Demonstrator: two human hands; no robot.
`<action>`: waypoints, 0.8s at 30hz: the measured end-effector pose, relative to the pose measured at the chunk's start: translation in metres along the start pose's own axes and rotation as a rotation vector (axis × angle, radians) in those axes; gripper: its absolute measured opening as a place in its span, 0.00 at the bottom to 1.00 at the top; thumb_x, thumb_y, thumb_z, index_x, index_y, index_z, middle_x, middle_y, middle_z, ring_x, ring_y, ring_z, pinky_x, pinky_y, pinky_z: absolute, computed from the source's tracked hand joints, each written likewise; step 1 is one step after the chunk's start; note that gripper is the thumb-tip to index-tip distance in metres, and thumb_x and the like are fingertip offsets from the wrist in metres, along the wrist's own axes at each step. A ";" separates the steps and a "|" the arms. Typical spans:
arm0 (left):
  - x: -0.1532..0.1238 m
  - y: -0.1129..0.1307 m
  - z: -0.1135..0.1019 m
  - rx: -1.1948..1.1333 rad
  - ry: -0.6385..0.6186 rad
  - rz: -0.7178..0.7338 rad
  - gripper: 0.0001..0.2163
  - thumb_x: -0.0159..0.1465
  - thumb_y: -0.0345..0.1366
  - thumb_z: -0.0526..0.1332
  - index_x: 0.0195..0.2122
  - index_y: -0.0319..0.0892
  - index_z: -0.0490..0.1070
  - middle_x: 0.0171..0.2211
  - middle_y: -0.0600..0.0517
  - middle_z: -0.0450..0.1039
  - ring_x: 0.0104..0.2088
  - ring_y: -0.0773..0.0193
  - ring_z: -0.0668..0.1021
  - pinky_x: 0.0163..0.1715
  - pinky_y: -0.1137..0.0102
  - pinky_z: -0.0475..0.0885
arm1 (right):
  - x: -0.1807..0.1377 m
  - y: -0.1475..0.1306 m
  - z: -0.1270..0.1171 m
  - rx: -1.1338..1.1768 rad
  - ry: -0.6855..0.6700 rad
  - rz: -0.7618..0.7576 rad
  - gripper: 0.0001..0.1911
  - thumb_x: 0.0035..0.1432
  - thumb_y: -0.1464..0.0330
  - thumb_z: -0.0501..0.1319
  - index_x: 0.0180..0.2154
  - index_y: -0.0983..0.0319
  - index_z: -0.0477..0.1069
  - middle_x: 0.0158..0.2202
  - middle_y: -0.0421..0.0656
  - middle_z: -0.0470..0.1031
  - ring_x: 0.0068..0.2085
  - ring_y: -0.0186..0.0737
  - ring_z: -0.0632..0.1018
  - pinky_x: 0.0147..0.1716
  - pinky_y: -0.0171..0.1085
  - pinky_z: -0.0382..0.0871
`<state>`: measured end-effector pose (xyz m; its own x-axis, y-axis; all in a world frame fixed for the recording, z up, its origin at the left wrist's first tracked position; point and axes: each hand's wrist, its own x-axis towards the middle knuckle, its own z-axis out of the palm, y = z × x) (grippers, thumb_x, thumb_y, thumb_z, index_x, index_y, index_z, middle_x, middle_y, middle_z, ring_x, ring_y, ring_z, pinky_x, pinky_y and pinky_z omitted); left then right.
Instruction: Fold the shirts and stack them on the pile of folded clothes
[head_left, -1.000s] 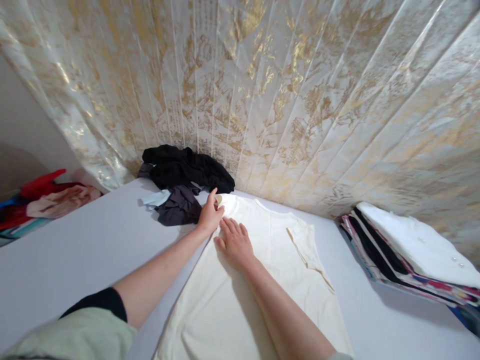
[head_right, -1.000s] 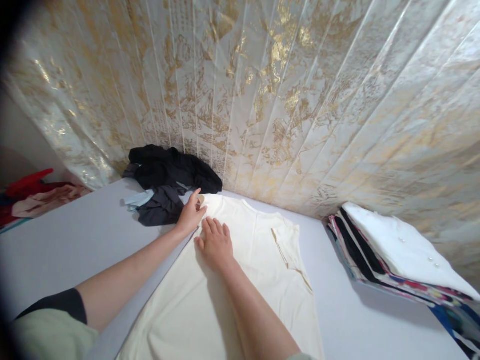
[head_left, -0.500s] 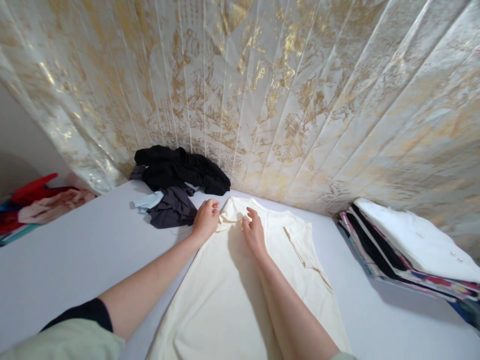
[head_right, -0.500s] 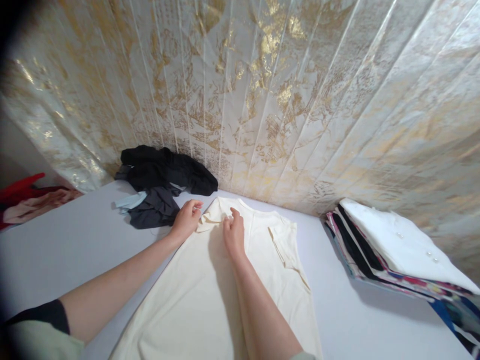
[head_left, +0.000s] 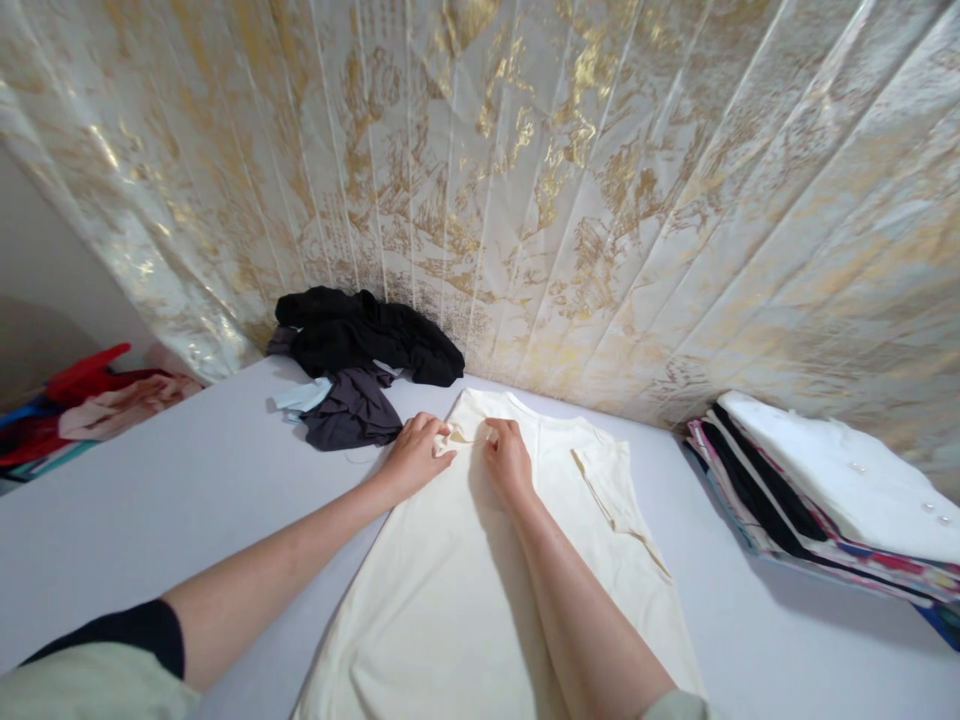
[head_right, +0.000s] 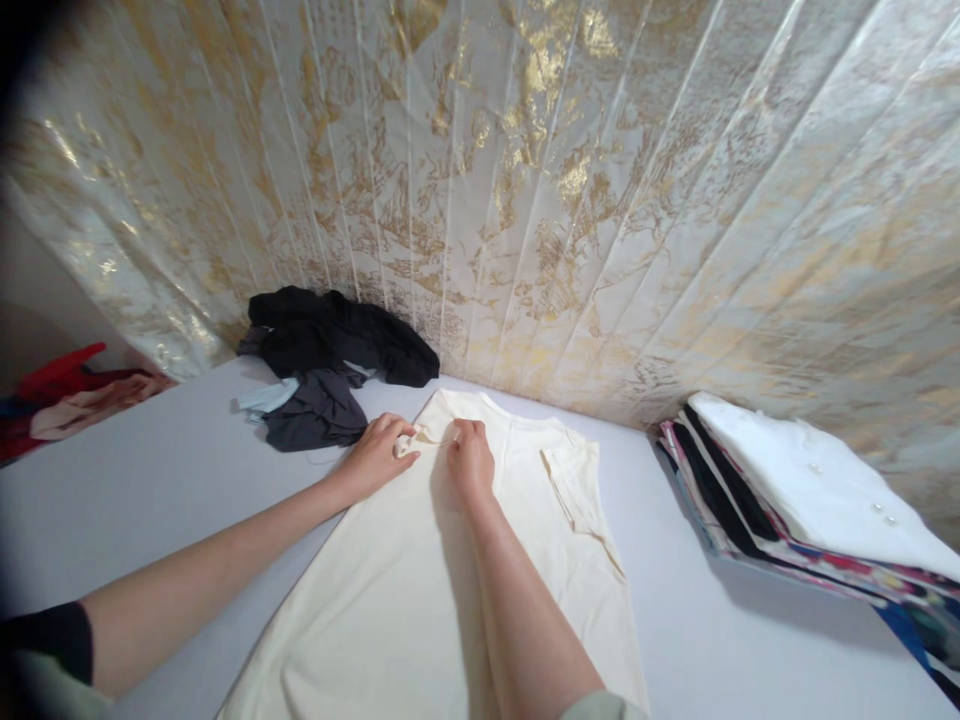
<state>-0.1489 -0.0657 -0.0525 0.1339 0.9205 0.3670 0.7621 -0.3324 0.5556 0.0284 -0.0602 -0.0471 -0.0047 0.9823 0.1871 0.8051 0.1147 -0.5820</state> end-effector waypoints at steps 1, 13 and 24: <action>-0.003 0.000 -0.001 0.011 0.018 -0.002 0.08 0.55 0.32 0.61 0.37 0.44 0.68 0.42 0.49 0.68 0.46 0.57 0.71 0.50 0.63 0.67 | 0.000 -0.001 0.000 -0.015 0.003 0.016 0.23 0.55 0.76 0.51 0.52 0.57 0.65 0.51 0.44 0.68 0.41 0.37 0.74 0.39 0.34 0.66; -0.014 0.015 -0.013 0.257 -0.026 0.096 0.09 0.56 0.24 0.53 0.28 0.45 0.66 0.35 0.48 0.68 0.41 0.55 0.69 0.43 0.61 0.65 | 0.026 0.014 -0.001 0.001 0.096 0.057 0.11 0.56 0.73 0.49 0.37 0.61 0.68 0.34 0.44 0.74 0.36 0.39 0.73 0.36 0.34 0.63; -0.015 0.015 -0.005 0.249 -0.031 0.098 0.10 0.57 0.26 0.55 0.36 0.45 0.71 0.36 0.49 0.72 0.42 0.56 0.71 0.45 0.63 0.64 | 0.075 -0.020 -0.005 -0.219 -0.060 0.045 0.13 0.60 0.61 0.56 0.41 0.61 0.72 0.45 0.49 0.73 0.43 0.43 0.75 0.40 0.38 0.65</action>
<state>-0.1427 -0.0858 -0.0462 0.2306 0.8936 0.3850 0.8764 -0.3627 0.3169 0.0149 0.0106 -0.0172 0.0042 0.9935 0.1134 0.9147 0.0421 -0.4019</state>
